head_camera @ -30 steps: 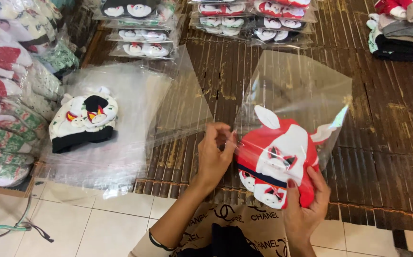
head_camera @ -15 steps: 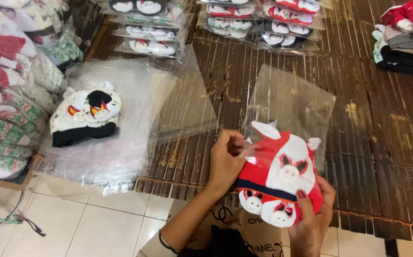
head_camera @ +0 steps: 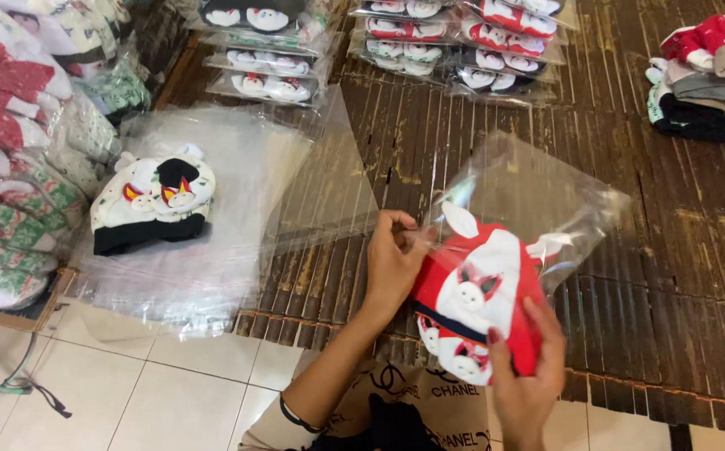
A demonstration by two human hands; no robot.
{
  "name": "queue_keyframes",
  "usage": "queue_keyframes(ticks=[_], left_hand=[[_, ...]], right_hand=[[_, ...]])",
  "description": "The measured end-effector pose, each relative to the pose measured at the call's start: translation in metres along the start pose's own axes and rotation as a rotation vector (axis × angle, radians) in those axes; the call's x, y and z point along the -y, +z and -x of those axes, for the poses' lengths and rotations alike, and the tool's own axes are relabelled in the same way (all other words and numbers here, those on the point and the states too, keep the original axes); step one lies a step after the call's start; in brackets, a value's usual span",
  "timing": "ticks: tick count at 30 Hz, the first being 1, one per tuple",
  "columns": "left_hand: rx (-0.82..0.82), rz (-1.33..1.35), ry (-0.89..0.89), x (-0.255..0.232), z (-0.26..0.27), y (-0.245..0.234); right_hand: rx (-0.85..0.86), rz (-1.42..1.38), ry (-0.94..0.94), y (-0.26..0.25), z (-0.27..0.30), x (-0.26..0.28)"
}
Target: Packaging baby hats and socks into clear plastic bags
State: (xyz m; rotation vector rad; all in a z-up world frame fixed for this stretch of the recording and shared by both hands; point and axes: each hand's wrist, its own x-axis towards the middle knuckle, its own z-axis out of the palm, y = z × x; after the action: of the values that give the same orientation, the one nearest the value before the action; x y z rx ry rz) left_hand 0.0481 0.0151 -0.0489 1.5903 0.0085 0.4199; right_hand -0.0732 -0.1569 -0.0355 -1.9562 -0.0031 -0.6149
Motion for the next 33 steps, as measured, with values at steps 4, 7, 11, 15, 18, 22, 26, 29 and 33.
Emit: queue_keyframes(ticks=[4, 7, 11, 15, 18, 22, 26, 29, 33], left_hand=[[0.061, 0.080, -0.089, 0.024, -0.002, 0.007], [0.028, 0.171, -0.102, 0.023, -0.004, 0.006], [0.106, 0.308, -0.227, 0.014, -0.001, -0.006], [0.233, 0.180, -0.183, 0.022, 0.009, -0.021], [0.271, 0.022, -0.145, 0.019, 0.021, -0.030], [0.323, -0.072, -0.233, 0.016, 0.030, -0.034], [0.383, 0.252, -0.430, 0.023, 0.030, -0.035], [0.491, 0.194, -0.387, 0.004, 0.033, -0.043], [0.646, -0.201, -0.115, -0.044, 0.037, -0.053]], right_hand=[[-0.018, -0.075, -0.040, 0.006, 0.013, 0.000], [0.009, -0.167, 0.052, 0.000, 0.008, 0.005], [-0.022, -0.471, 0.344, -0.005, -0.004, 0.003], [-0.043, -0.716, 0.484, -0.006, -0.012, -0.001], [0.030, -0.746, 0.592, -0.008, -0.018, -0.021], [0.074, -0.840, 0.767, -0.017, -0.025, -0.022], [0.136, -0.489, 0.484, -0.021, -0.027, -0.019], [0.202, 0.009, 0.144, -0.023, -0.030, -0.012], [0.213, 0.394, -0.160, -0.031, -0.032, -0.019]])
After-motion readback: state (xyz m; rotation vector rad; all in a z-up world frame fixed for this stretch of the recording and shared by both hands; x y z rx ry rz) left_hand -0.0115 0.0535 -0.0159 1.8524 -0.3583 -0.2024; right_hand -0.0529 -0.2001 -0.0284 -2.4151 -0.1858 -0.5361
